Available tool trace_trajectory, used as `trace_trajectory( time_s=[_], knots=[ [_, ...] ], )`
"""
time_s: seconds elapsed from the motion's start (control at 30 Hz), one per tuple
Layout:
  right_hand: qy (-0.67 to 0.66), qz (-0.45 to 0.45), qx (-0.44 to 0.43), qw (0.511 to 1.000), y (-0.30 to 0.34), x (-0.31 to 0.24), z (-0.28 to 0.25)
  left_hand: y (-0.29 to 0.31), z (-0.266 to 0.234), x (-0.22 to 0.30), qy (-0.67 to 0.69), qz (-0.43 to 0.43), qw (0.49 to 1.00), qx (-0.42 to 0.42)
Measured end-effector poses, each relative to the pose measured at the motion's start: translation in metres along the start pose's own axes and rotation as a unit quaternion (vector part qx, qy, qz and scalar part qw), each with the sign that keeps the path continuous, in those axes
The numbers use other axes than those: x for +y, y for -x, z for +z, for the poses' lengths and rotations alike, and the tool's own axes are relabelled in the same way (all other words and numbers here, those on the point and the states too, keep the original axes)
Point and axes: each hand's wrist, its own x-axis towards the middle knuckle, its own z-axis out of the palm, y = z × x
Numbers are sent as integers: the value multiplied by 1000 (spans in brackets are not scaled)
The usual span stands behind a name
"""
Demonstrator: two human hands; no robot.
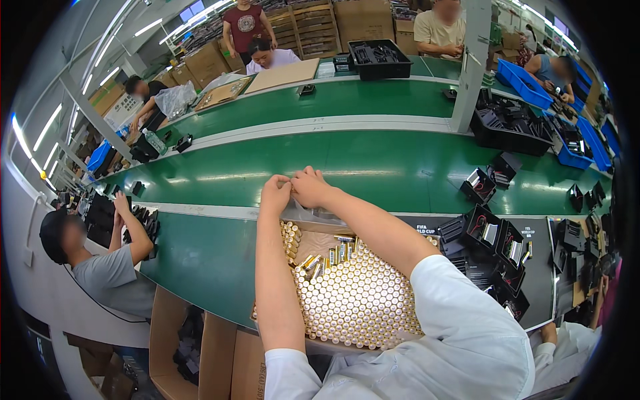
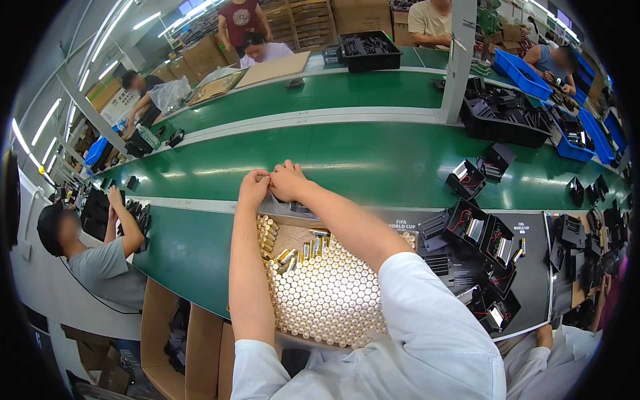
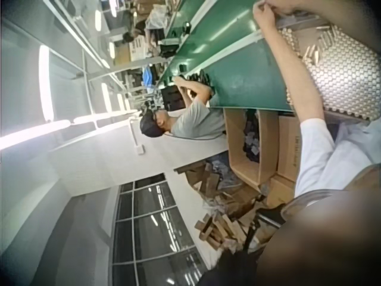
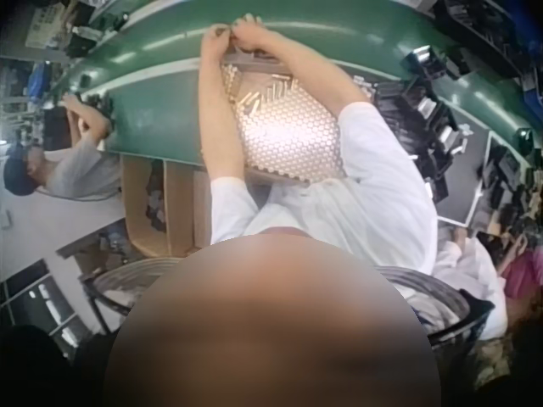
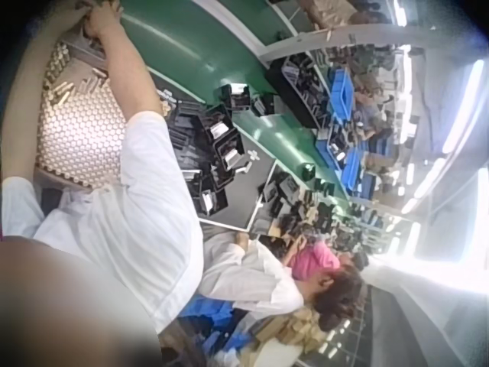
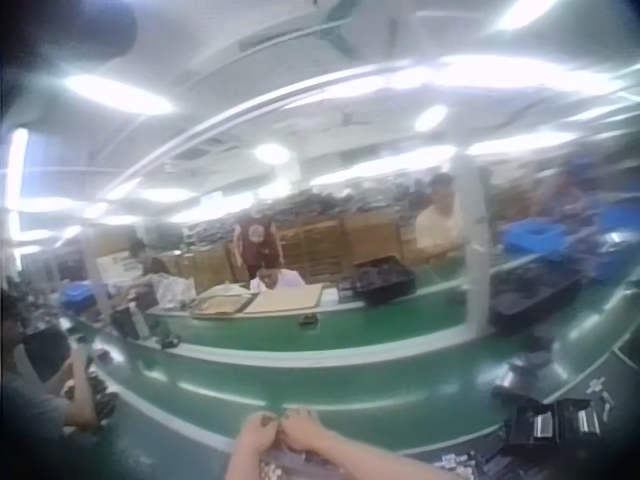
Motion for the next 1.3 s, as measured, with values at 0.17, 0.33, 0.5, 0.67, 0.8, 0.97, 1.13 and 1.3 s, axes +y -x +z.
trace_trajectory(
  time_s=[0.17, 0.33, 0.5, 0.67, 0.8, 0.97, 1.13, 1.3],
  knots=[
    [2, 2, -16, 1000, 3, -1, -7, 1, 0, 1, 3, -9, 1000, -5],
    [-7, 8, -44, 999, 4, -2, -14, 1, 0, -1, 6, -8, 1000, -7],
    [19, 25, -53, 998, 3, 0, -11, 1, 2, 0, -3, 8, 1000, -3],
    [22, 32, -52, 998, 6, 0, -13, -1, 3, -4, -36, 29, 999, 2],
    [-5, 42, -75, 996, 6, -3, -18, -3, 2, -10, -20, 23, 1000, 6],
    [-3, 43, -83, 996, 5, 0, -16, -3, 4, -9, -7, 32, 999, 11],
    [-10, 33, -76, 997, 4, 2, -12, -3, 3, -10, -30, 42, 998, 22],
    [-5, 27, -67, 997, 5, 3, -9, -2, 2, -8, -64, 27, 997, 34]
  ],
)
